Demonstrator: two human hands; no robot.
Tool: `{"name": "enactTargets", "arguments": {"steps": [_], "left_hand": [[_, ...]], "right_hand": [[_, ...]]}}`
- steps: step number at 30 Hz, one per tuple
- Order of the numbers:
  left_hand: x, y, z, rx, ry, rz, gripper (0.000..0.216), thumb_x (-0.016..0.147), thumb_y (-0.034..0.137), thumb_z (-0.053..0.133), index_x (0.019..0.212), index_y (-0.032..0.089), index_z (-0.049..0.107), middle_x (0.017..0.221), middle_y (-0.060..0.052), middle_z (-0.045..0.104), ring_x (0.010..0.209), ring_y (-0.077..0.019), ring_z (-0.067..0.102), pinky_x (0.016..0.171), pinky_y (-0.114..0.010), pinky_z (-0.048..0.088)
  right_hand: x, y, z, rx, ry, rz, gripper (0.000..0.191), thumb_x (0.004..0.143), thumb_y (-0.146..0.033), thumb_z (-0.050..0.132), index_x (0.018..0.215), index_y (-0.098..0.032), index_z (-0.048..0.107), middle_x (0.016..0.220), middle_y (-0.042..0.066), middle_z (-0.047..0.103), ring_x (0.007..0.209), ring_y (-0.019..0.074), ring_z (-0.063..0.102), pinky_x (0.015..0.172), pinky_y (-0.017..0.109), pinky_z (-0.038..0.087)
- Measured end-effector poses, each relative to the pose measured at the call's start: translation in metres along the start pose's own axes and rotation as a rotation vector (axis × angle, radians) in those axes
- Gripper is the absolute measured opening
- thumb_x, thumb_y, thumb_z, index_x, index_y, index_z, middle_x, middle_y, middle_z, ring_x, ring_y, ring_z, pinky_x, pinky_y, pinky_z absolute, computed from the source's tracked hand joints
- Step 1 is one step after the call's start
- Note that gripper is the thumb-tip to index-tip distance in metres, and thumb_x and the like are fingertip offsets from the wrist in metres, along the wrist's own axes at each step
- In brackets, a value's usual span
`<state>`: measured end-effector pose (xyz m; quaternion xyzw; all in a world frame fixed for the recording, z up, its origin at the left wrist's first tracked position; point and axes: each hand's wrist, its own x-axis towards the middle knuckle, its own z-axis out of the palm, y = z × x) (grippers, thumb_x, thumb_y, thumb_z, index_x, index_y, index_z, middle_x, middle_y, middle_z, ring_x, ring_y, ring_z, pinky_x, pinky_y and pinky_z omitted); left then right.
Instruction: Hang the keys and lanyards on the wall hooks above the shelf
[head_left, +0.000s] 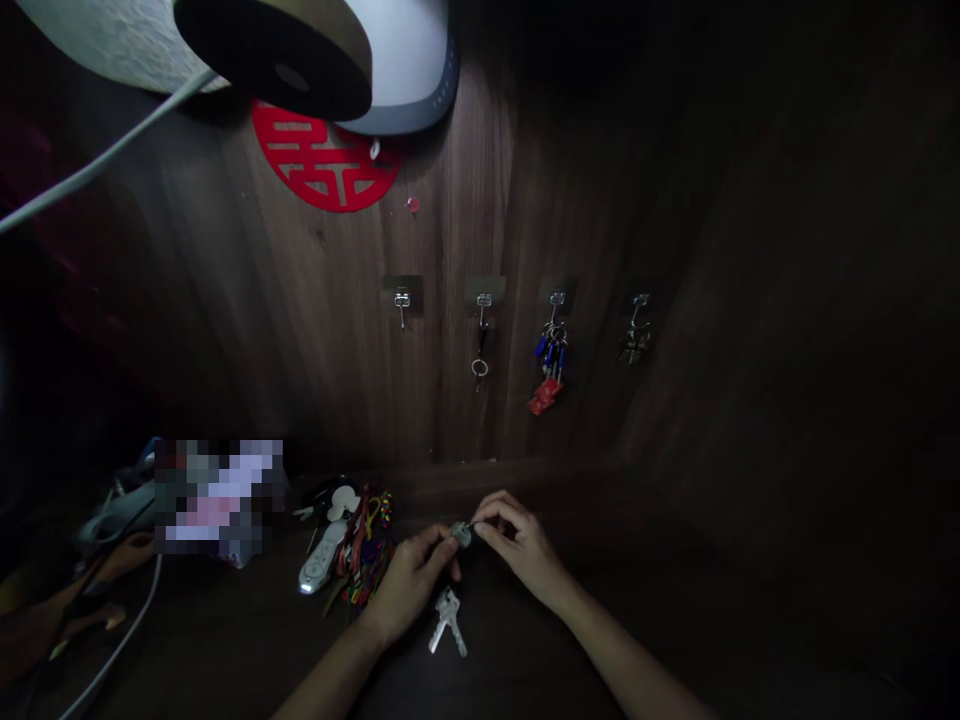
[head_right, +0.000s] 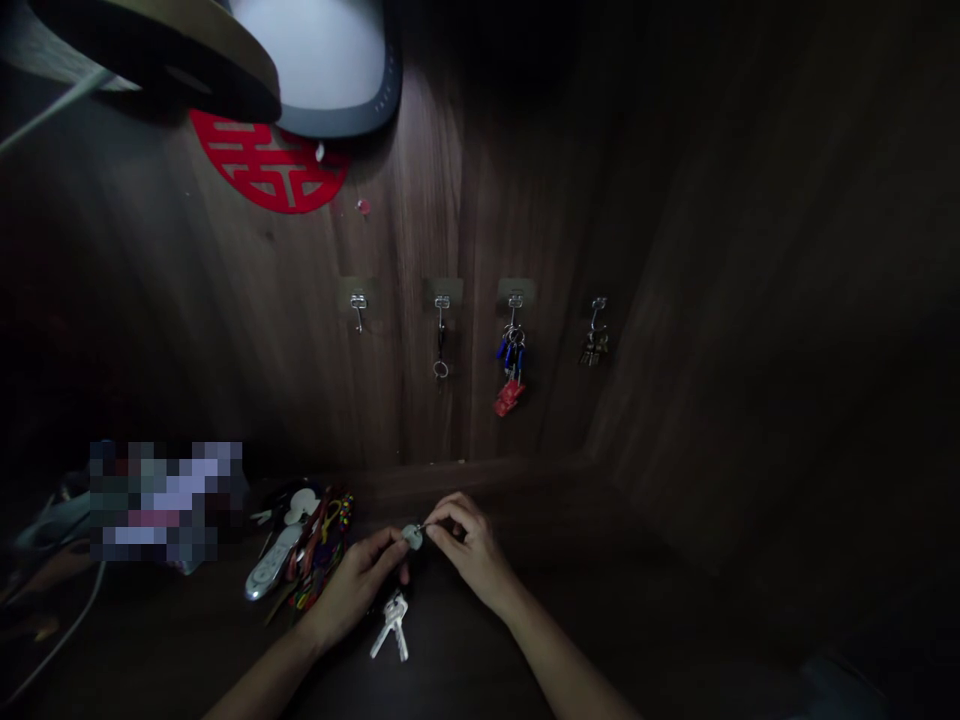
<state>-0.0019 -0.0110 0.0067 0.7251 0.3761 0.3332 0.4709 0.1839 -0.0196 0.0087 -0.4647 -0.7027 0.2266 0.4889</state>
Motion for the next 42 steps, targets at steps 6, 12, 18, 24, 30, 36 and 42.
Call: {"name": "enactTargets", "arguments": {"steps": [6,12,18,24,30,36,42], "left_hand": [[0.001,0.002,0.001,-0.001,0.0,-0.003,0.038,0.087,0.049,0.041,0.075,0.017,0.059,0.062,0.002,0.057,0.063,-0.0126,0.051,0.065,-0.022,0.038],[-0.001,0.006,0.001,0.002,-0.022,-0.036,0.038,0.086,0.048,0.042,0.094,0.017,0.062,0.063,0.002,0.057,0.065,-0.014,0.053,0.064,-0.022,0.038],[-0.002,0.008,0.002,0.043,-0.006,-0.035,0.038,0.084,0.048,0.044,0.095,0.017,0.063,0.062,0.002,0.059,0.064,-0.0144,0.054,0.064,-0.022,0.04],[-0.001,0.006,0.002,0.097,-0.039,-0.033,0.035,0.085,0.045,0.043,0.089,0.018,0.064,0.063,0.002,0.059,0.065,-0.0143,0.055,0.065,-0.021,0.04],[0.0,0.001,0.004,0.128,-0.056,-0.016,0.035,0.085,0.046,0.042,0.089,0.019,0.064,0.064,0.003,0.06,0.065,-0.0144,0.056,0.066,-0.022,0.04],[0.0,0.0,0.006,0.151,-0.055,-0.018,0.036,0.085,0.048,0.041,0.087,0.02,0.063,0.063,0.002,0.06,0.064,-0.0146,0.056,0.061,-0.021,0.04],[0.004,-0.012,0.011,0.17,-0.037,0.005,0.036,0.085,0.048,0.041,0.084,0.019,0.063,0.062,0.002,0.06,0.063,-0.0146,0.056,0.063,-0.021,0.041]], "right_hand": [[-0.002,0.001,0.001,0.107,-0.029,0.116,0.016,0.081,-0.034,0.056,0.077,-0.02,0.061,0.07,-0.001,0.057,0.063,0.0123,0.052,0.056,0.022,0.039],[0.0,0.0,-0.003,0.241,0.038,0.175,0.023,0.079,-0.042,0.057,0.076,-0.019,0.06,0.059,-0.004,0.051,0.052,0.0103,0.047,0.048,0.021,0.037],[0.005,0.006,-0.017,0.293,0.23,0.21,0.029,0.072,-0.047,0.063,0.072,-0.019,0.059,0.058,-0.003,0.051,0.049,0.0099,0.045,0.045,0.021,0.037],[0.01,0.016,-0.032,0.328,0.416,0.284,0.03,0.066,-0.047,0.068,0.071,-0.018,0.061,0.055,-0.003,0.052,0.051,0.0106,0.047,0.045,0.02,0.036],[0.02,0.016,-0.061,0.339,0.6,0.27,0.029,0.063,-0.046,0.07,0.069,-0.018,0.063,0.052,-0.003,0.052,0.05,0.0105,0.047,0.044,0.02,0.034],[0.04,0.008,-0.106,0.355,0.788,0.211,0.024,0.059,-0.038,0.072,0.069,-0.017,0.065,0.051,-0.004,0.054,0.047,0.0086,0.048,0.042,0.018,0.033],[0.069,0.001,-0.153,0.37,0.939,0.135,0.021,0.056,-0.032,0.072,0.069,-0.018,0.064,0.054,-0.005,0.056,0.047,0.0063,0.048,0.04,0.016,0.034]]}}
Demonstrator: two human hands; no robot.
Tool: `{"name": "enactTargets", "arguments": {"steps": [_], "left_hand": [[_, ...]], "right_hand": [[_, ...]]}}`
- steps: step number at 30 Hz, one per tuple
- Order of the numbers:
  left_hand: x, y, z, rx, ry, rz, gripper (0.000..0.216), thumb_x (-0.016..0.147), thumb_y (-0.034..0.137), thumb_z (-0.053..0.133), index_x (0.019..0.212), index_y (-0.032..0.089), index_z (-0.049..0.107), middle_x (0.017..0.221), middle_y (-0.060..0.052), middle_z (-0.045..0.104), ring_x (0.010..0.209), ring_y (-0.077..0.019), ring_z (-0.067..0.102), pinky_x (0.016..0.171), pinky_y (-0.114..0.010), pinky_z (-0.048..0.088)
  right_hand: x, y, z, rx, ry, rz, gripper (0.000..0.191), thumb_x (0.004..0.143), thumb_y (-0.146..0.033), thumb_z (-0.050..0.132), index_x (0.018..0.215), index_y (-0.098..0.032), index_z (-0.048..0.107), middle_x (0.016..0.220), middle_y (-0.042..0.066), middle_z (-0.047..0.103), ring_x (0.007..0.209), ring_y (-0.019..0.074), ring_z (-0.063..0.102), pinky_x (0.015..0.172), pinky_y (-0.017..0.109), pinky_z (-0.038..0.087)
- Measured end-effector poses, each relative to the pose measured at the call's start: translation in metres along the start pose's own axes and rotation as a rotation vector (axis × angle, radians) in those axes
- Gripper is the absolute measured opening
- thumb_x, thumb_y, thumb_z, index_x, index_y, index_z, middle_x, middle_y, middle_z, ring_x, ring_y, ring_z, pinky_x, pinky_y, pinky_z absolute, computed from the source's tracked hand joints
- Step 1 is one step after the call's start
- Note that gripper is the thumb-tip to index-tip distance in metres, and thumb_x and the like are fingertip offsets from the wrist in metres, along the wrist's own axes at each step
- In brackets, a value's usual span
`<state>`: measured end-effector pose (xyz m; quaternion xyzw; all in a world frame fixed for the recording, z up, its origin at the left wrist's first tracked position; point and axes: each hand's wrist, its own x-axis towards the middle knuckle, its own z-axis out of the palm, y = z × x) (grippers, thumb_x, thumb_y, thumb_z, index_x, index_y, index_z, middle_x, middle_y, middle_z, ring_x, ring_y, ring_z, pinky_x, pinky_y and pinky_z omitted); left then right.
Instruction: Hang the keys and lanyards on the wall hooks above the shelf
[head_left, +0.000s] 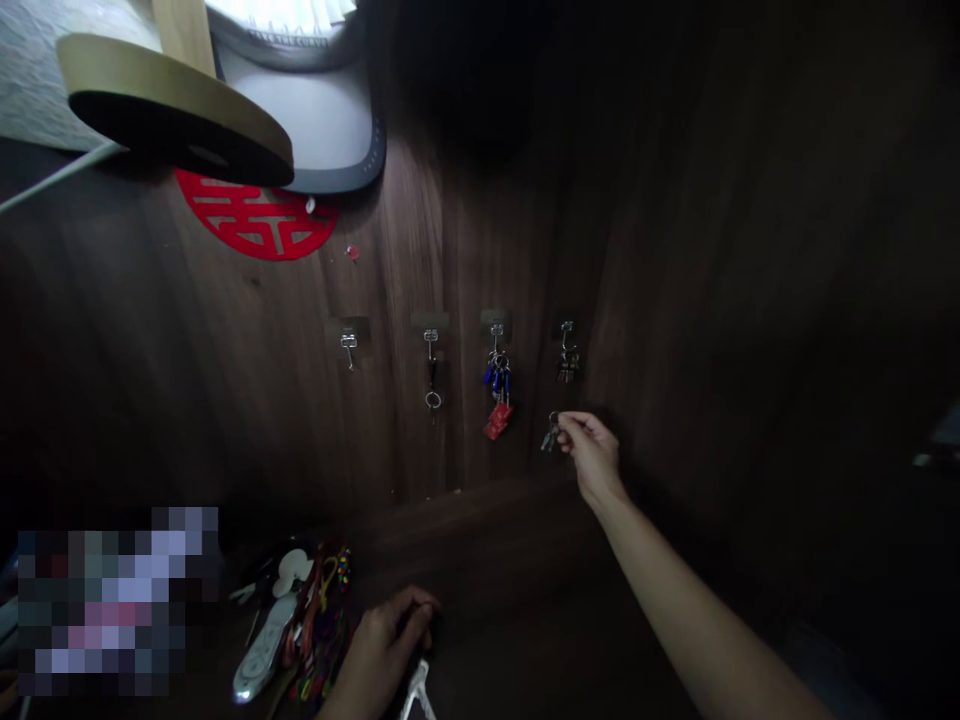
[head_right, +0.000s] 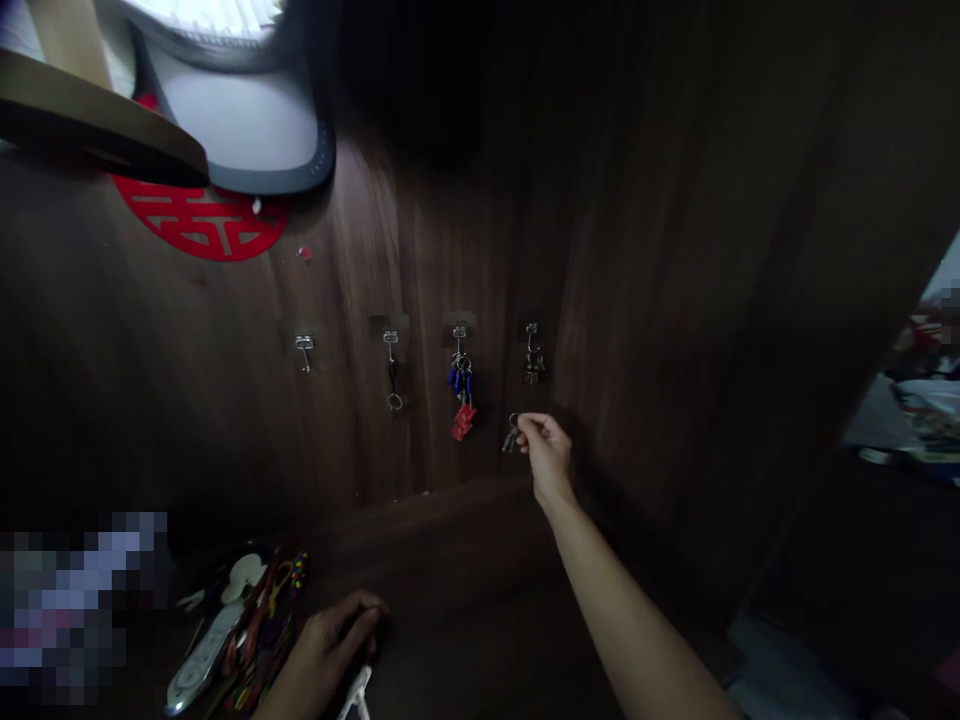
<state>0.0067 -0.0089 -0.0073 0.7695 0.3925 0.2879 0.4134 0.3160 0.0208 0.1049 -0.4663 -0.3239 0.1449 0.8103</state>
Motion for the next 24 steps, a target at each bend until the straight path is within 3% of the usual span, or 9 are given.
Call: {"name": "enactTargets", "arguments": {"steps": [13,24], "left_hand": [[0.002,0.0,0.001,-0.026,-0.019,-0.018,0.041,0.083,0.054,0.041,0.077,0.019,0.062,0.062,0.002,0.058,0.064,-0.0148,0.054,0.064,-0.021,0.04],[0.001,0.0,0.0,-0.08,-0.001,-0.017,0.047,0.081,0.06,0.041,0.077,0.018,0.062,0.061,0.002,0.057,0.063,-0.0142,0.052,0.06,-0.02,0.038]], "right_hand": [[0.091,-0.049,0.026,0.103,0.138,-0.029,0.011,0.063,-0.016,0.068,0.063,-0.016,0.057,0.048,-0.007,0.055,0.037,0.0037,0.049,0.033,0.012,0.036],[0.106,-0.049,0.041,0.076,0.134,0.133,0.017,0.069,-0.008,0.065,0.06,-0.015,0.052,0.044,-0.004,0.056,0.038,0.0075,0.056,0.032,0.012,0.043]]}}
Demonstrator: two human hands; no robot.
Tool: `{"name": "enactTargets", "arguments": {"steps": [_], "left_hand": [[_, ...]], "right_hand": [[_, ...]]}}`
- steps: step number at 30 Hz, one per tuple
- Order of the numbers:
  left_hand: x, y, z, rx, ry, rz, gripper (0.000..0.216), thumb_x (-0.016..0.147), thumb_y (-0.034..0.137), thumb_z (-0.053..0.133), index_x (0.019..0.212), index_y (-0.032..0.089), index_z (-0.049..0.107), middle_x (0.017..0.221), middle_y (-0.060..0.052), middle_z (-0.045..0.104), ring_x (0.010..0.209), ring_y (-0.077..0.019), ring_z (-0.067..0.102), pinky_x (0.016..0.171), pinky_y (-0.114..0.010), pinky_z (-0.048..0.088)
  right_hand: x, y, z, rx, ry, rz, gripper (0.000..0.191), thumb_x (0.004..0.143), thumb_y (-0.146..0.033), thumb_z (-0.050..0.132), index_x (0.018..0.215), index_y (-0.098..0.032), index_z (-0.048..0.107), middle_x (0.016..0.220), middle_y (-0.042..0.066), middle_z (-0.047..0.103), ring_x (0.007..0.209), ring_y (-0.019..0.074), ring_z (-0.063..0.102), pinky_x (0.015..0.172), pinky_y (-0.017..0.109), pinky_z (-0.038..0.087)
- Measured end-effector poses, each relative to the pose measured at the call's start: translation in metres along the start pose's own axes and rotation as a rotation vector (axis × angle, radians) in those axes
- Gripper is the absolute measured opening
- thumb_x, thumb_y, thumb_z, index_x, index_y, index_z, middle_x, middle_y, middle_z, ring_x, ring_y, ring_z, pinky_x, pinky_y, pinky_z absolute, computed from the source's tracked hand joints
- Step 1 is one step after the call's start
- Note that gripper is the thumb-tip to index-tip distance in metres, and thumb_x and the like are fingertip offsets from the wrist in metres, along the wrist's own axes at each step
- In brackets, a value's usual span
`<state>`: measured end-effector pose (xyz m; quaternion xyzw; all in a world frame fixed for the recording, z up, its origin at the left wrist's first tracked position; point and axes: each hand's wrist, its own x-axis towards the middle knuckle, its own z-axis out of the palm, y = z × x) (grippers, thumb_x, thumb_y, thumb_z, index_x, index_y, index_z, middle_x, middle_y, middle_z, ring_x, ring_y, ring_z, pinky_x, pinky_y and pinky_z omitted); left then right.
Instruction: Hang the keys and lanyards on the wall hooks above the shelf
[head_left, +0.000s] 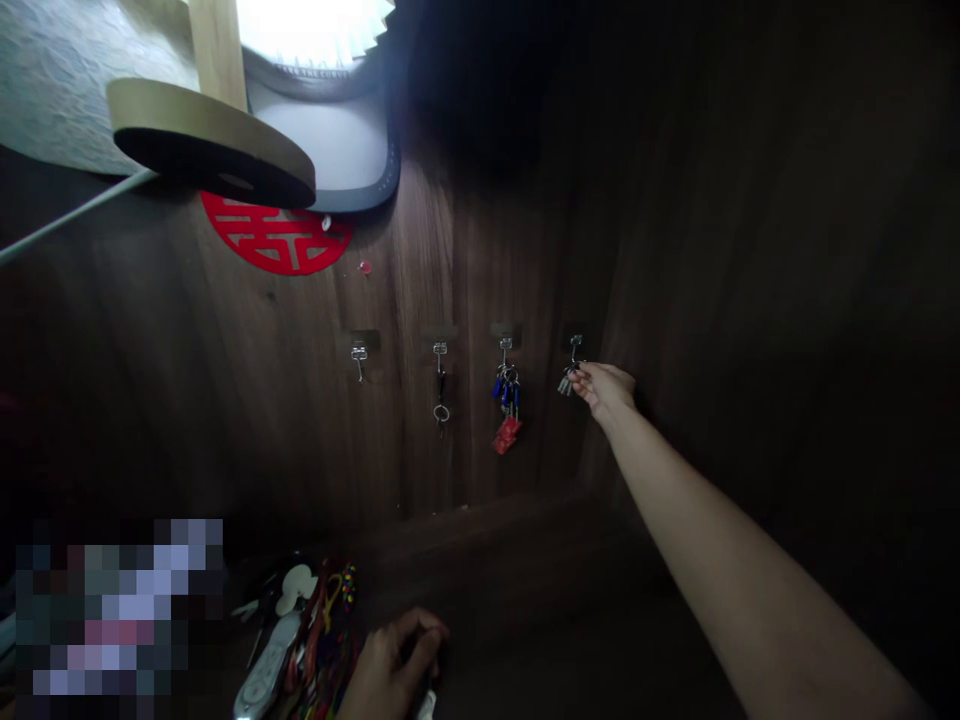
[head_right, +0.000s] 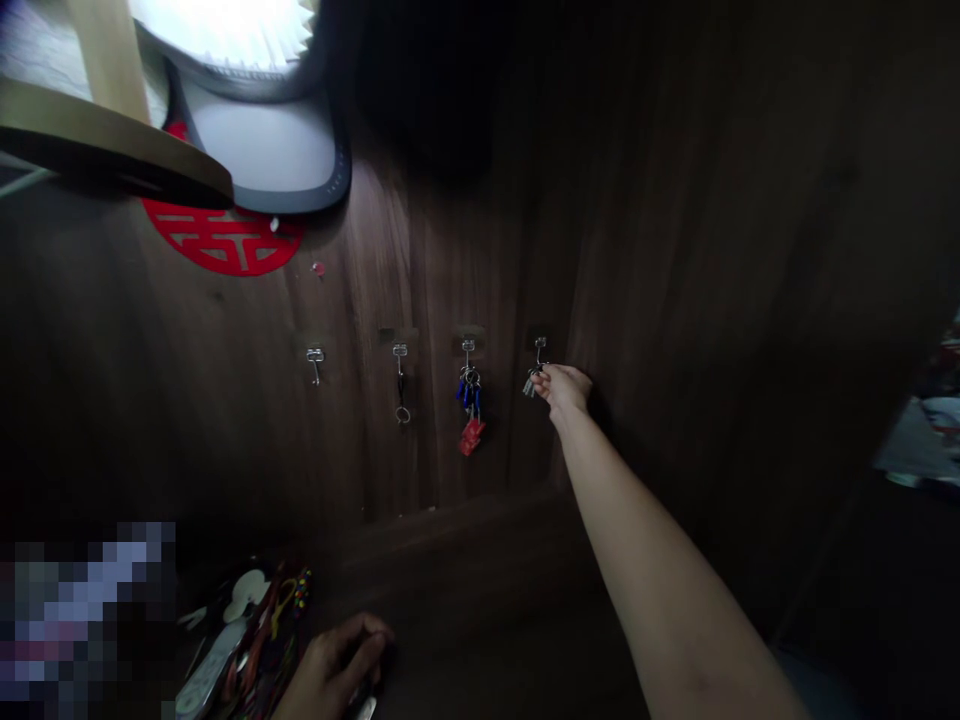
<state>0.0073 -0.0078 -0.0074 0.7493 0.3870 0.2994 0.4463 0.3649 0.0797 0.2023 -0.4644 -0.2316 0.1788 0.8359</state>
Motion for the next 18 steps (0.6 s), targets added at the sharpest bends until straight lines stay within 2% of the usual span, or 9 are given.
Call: {"name": "enactTargets", "arguments": {"steps": [9,14,18], "left_hand": [[0.0,0.005,-0.002,-0.007,-0.025,-0.019,0.046,0.079,0.061,0.041,0.075,0.019,0.061,0.06,0.002,0.055,0.063,-0.0151,0.052,0.063,-0.022,0.039],[-0.002,0.007,-0.003,-0.007,-0.025,-0.014,0.041,0.081,0.055,0.043,0.075,0.019,0.061,0.06,0.003,0.055,0.062,-0.0143,0.051,0.064,-0.021,0.039],[-0.002,0.007,-0.003,0.01,-0.018,-0.012,0.038,0.083,0.051,0.043,0.074,0.019,0.061,0.059,0.003,0.055,0.062,-0.0139,0.052,0.064,-0.021,0.039]], "right_hand": [[-0.016,0.014,-0.011,-0.031,-0.024,-0.025,0.015,0.064,-0.012,0.069,0.068,-0.017,0.055,0.051,-0.005,0.058,0.04,0.0075,0.058,0.033,0.012,0.041],[-0.045,0.043,-0.022,-0.038,-0.061,-0.054,0.022,0.058,-0.017,0.071,0.074,-0.019,0.056,0.057,-0.007,0.059,0.045,0.0068,0.058,0.037,0.012,0.042],[-0.078,0.071,-0.034,-0.068,-0.14,-0.023,0.026,0.054,-0.024,0.072,0.075,-0.019,0.058,0.059,-0.006,0.06,0.048,0.0092,0.059,0.039,0.016,0.043]]}}
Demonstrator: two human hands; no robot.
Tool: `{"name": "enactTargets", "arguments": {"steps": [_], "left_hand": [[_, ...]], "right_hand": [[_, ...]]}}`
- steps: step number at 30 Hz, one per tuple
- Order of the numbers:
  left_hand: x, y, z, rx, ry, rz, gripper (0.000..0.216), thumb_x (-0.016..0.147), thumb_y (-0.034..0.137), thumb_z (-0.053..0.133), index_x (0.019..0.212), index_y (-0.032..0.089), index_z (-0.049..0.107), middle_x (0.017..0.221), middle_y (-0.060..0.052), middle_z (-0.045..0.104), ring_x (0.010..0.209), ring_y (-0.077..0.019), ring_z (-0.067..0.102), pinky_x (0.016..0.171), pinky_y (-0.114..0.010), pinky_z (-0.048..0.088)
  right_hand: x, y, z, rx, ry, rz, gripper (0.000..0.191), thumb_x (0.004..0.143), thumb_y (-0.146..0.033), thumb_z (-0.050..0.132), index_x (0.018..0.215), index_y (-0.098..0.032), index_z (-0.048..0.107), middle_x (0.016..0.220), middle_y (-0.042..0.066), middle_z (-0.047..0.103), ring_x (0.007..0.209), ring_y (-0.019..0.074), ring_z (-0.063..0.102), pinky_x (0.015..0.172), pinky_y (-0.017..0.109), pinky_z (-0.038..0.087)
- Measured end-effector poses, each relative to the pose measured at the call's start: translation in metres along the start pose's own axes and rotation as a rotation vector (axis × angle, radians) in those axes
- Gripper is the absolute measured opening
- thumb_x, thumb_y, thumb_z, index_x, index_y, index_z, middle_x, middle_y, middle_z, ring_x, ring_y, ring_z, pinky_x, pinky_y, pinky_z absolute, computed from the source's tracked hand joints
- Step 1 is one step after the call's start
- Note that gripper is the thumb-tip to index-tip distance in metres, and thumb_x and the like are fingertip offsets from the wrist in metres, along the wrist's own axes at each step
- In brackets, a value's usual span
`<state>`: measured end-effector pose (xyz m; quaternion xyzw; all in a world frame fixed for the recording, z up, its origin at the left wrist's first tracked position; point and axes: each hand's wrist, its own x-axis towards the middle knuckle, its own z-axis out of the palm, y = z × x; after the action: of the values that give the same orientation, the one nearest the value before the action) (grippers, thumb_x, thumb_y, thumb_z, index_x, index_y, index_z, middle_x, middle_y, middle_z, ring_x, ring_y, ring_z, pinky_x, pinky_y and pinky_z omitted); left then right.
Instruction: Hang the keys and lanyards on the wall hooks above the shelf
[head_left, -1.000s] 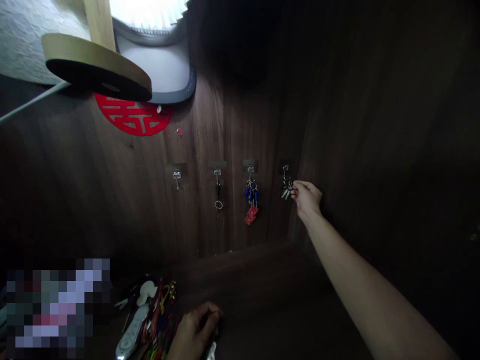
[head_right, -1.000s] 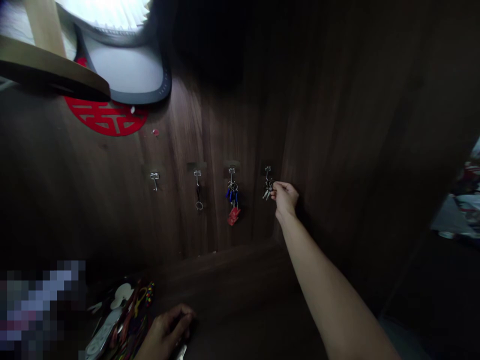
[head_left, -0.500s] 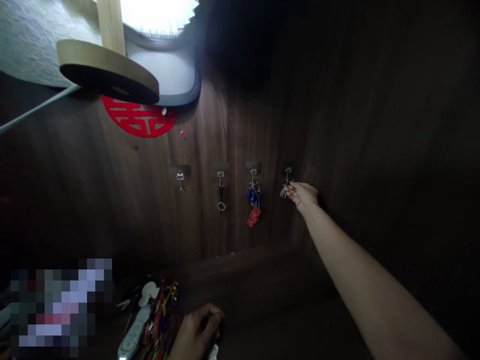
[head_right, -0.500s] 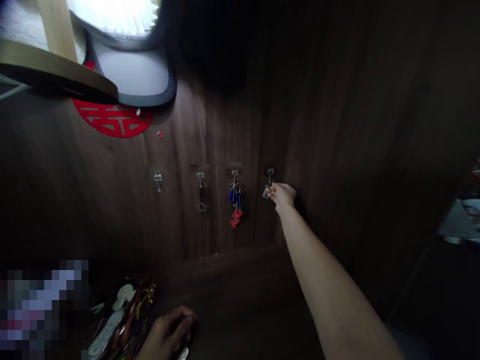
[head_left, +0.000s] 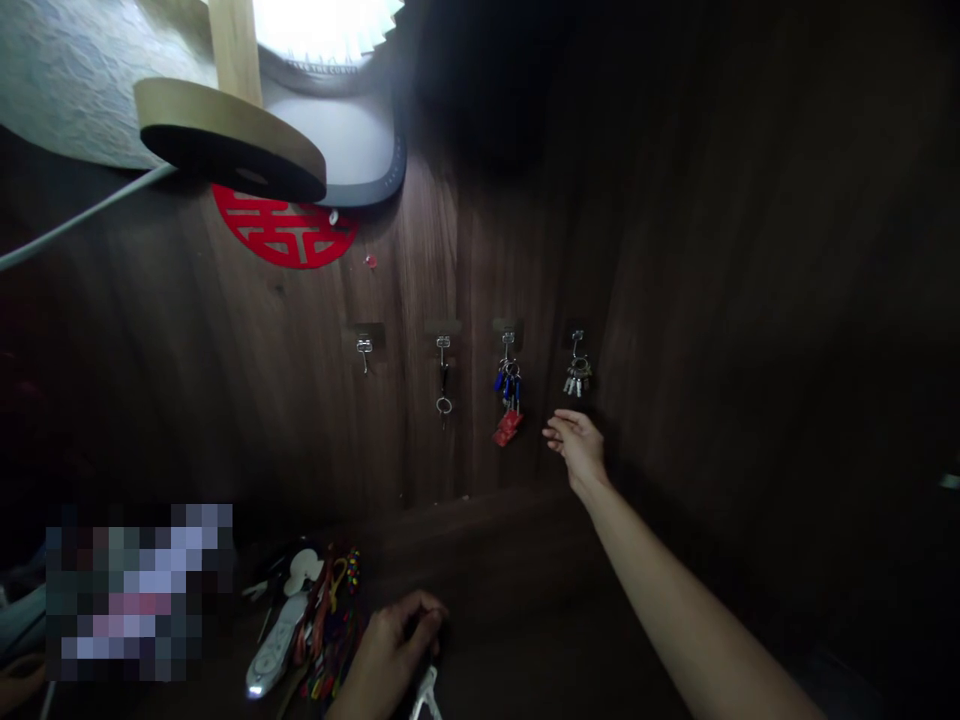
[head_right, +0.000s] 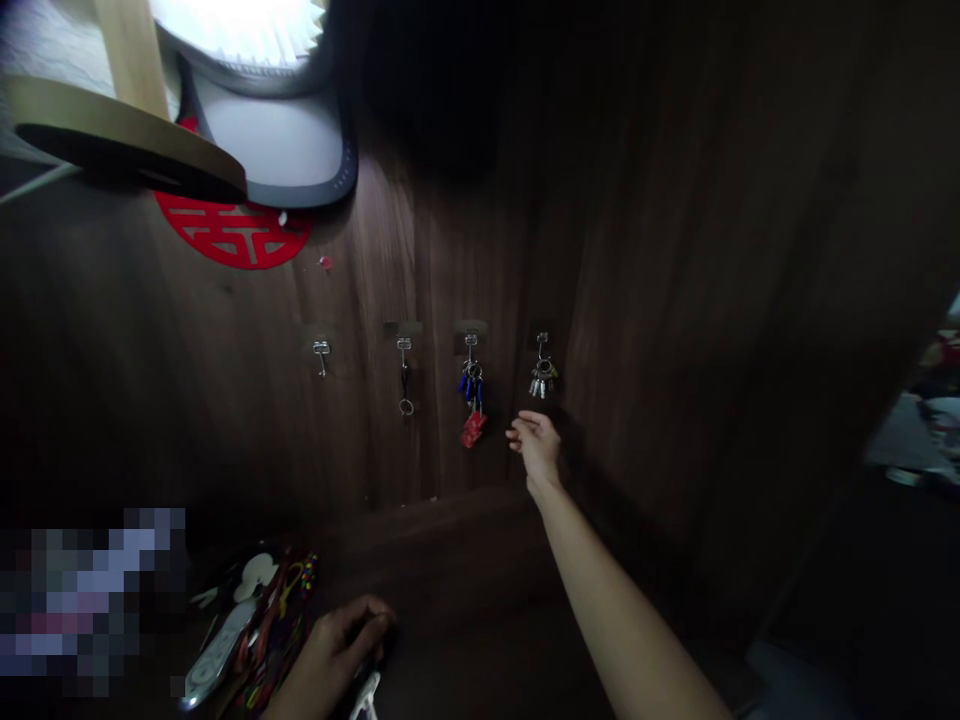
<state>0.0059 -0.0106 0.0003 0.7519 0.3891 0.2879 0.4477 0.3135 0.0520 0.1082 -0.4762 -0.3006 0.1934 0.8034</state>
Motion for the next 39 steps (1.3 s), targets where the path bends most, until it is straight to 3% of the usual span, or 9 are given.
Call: {"name": "enactTargets", "arguments": {"steps": [10,18,25,32,35,39], "left_hand": [[-0.004,0.008,-0.004,0.006,0.01,0.006,0.036,0.084,0.048,0.043,0.08,0.018,0.063,0.061,0.003,0.058,0.064,-0.0142,0.055,0.066,-0.021,0.04],[-0.002,0.002,-0.008,-0.062,0.165,0.02,0.035,0.085,0.048,0.04,0.09,0.02,0.061,0.07,0.001,0.06,0.069,-0.0155,0.055,0.07,-0.025,0.041],[-0.002,-0.005,-0.01,-0.196,0.269,0.015,0.037,0.083,0.048,0.043,0.1,0.019,0.057,0.079,-0.001,0.062,0.073,-0.0155,0.057,0.067,-0.026,0.043],[-0.002,-0.008,-0.012,-0.255,0.31,0.032,0.03,0.084,0.041,0.044,0.1,0.017,0.056,0.087,-0.003,0.062,0.084,-0.0171,0.059,0.072,-0.027,0.047],[-0.002,-0.009,-0.012,-0.263,0.306,0.025,0.03,0.083,0.041,0.045,0.099,0.018,0.057,0.086,-0.003,0.063,0.083,-0.0177,0.059,0.071,-0.027,0.047],[-0.002,-0.009,-0.012,-0.27,0.291,0.021,0.029,0.083,0.04,0.046,0.097,0.018,0.058,0.087,-0.003,0.065,0.086,-0.0186,0.061,0.073,-0.029,0.047]], "right_hand": [[-0.096,0.05,0.0,-0.117,-0.277,0.188,0.022,0.056,-0.031,0.069,0.071,-0.017,0.062,0.056,-0.003,0.059,0.05,0.0112,0.058,0.041,0.018,0.041],[-0.144,0.067,0.009,-0.206,-0.518,0.255,0.016,0.059,-0.031,0.066,0.067,-0.018,0.061,0.054,-0.004,0.057,0.046,0.0111,0.056,0.038,0.018,0.038],[-0.177,0.06,0.014,-0.403,-0.941,0.107,0.009,0.073,-0.023,0.056,0.076,-0.019,0.064,0.061,-0.004,0.058,0.056,0.0116,0.055,0.051,0.021,0.04],[-0.196,0.05,0.013,-0.565,-1.259,-0.145,0.014,0.07,-0.012,0.06,0.076,-0.022,0.067,0.078,-0.002,0.061,0.068,0.0116,0.055,0.065,0.022,0.042],[-0.198,0.055,0.013,-0.616,-1.284,-0.224,0.013,0.069,-0.011,0.061,0.074,-0.022,0.066,0.079,-0.002,0.06,0.073,0.0127,0.055,0.069,0.023,0.041],[-0.196,0.059,0.014,-0.621,-1.188,-0.215,0.01,0.075,-0.013,0.058,0.075,-0.021,0.063,0.078,-0.002,0.061,0.072,0.0124,0.055,0.066,0.023,0.041]]}}
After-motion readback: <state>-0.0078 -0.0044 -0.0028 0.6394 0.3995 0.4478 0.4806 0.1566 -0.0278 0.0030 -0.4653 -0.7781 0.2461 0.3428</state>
